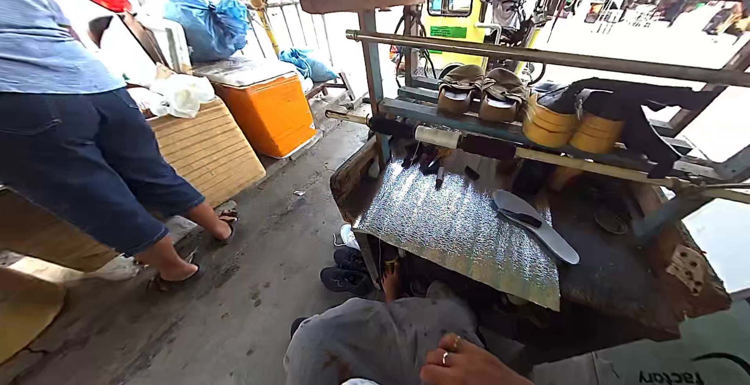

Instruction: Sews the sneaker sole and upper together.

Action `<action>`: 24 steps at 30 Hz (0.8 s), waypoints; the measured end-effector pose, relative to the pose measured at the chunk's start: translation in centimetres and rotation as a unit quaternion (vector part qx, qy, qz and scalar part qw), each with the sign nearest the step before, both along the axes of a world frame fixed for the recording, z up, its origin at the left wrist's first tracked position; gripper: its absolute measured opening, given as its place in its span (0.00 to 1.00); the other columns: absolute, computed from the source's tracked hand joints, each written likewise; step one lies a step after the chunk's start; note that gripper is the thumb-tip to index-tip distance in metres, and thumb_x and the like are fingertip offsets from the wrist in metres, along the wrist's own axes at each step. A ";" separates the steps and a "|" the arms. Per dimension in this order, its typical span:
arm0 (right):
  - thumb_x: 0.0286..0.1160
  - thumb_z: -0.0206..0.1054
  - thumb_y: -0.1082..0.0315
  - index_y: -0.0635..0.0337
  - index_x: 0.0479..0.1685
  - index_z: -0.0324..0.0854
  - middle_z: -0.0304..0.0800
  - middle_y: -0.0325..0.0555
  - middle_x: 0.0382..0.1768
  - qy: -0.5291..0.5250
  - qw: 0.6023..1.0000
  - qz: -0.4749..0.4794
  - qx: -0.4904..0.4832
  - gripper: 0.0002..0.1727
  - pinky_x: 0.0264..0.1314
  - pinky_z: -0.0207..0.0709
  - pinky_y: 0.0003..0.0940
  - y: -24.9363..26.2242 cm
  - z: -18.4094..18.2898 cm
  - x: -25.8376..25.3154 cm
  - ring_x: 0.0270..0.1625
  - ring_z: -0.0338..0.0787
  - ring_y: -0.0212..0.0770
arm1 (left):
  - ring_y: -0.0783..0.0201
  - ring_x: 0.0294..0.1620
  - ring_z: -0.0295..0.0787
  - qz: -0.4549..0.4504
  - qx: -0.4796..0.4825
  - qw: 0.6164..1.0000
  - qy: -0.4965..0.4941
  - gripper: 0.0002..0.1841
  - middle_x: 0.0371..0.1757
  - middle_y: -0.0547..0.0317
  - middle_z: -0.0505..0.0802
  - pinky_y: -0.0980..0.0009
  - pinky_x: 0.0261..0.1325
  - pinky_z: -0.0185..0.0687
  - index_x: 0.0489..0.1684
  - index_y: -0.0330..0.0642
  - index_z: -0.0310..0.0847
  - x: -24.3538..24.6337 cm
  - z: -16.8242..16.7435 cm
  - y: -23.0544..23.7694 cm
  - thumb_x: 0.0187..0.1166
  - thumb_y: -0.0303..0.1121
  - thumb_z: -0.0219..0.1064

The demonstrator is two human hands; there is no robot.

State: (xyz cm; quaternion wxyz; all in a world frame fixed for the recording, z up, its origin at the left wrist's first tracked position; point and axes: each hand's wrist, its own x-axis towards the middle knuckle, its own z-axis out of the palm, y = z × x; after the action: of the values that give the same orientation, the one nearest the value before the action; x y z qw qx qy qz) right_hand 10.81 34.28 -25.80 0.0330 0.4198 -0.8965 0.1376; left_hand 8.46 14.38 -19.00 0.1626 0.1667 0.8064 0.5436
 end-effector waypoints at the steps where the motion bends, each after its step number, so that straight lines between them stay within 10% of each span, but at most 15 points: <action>1: 0.77 0.65 0.72 0.51 0.44 0.90 0.93 0.44 0.48 -0.020 0.998 0.032 0.050 0.08 0.66 0.78 0.51 -0.1 -0.4 -1.1 0.57 0.91 0.47 | 0.53 0.69 0.84 -0.002 -0.006 1.000 -0.011 0.19 0.68 0.29 0.85 0.73 0.66 0.78 0.66 0.17 0.75 0.2 0.0 -0.2 0.80 0.22 0.65; 7: 0.71 0.72 0.66 0.64 0.61 0.83 0.88 0.62 0.57 -0.270 0.920 0.123 0.255 0.20 0.64 0.72 0.66 -3.0 0.3 -4.0 0.64 0.85 0.65 | 0.58 0.67 0.84 -0.007 -0.048 0.997 -0.053 0.18 0.68 0.31 0.84 0.77 0.64 0.77 0.66 0.17 0.74 1.1 1.0 -0.4 0.83 0.22 0.62; 13: 0.65 0.76 0.70 0.66 0.67 0.78 0.87 0.66 0.60 -0.345 0.899 0.073 0.258 0.27 0.62 0.73 0.69 -3.6 0.5 -2.1 0.66 0.85 0.68 | 0.58 0.65 0.85 0.003 -0.083 0.994 -0.064 0.15 0.66 0.33 0.86 0.76 0.64 0.77 0.63 0.20 0.77 1.5 3.4 -0.7 0.86 0.22 0.59; 19: 0.75 0.65 0.74 0.67 0.55 0.83 0.90 0.65 0.52 -0.290 0.944 -0.022 0.154 0.12 0.61 0.77 0.69 -2.4 0.5 1.5 0.59 0.89 0.68 | 0.71 0.52 0.89 -0.003 0.040 0.982 -0.185 0.15 0.48 0.51 0.94 0.69 0.63 0.83 0.55 0.27 0.85 9.1 -13.7 -6.8 0.73 0.25 0.71; 24: 0.83 0.58 0.69 0.63 0.49 0.82 0.91 0.59 0.46 -0.242 0.961 -0.007 0.135 0.09 0.55 0.82 0.63 -1.9 0.1 1.9 0.51 0.92 0.63 | 0.77 0.55 0.88 0.021 0.054 0.988 -0.141 0.14 0.49 0.57 0.94 0.74 0.66 0.82 0.56 0.29 0.84 9.8 -13.6 -7.6 0.78 0.29 0.68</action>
State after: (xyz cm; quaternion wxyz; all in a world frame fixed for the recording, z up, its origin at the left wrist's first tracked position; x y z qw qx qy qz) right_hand 12.68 32.42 -25.68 -0.2409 0.3682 -0.8909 0.1130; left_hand 18.30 6.73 -32.60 0.2540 0.0794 0.7482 0.6078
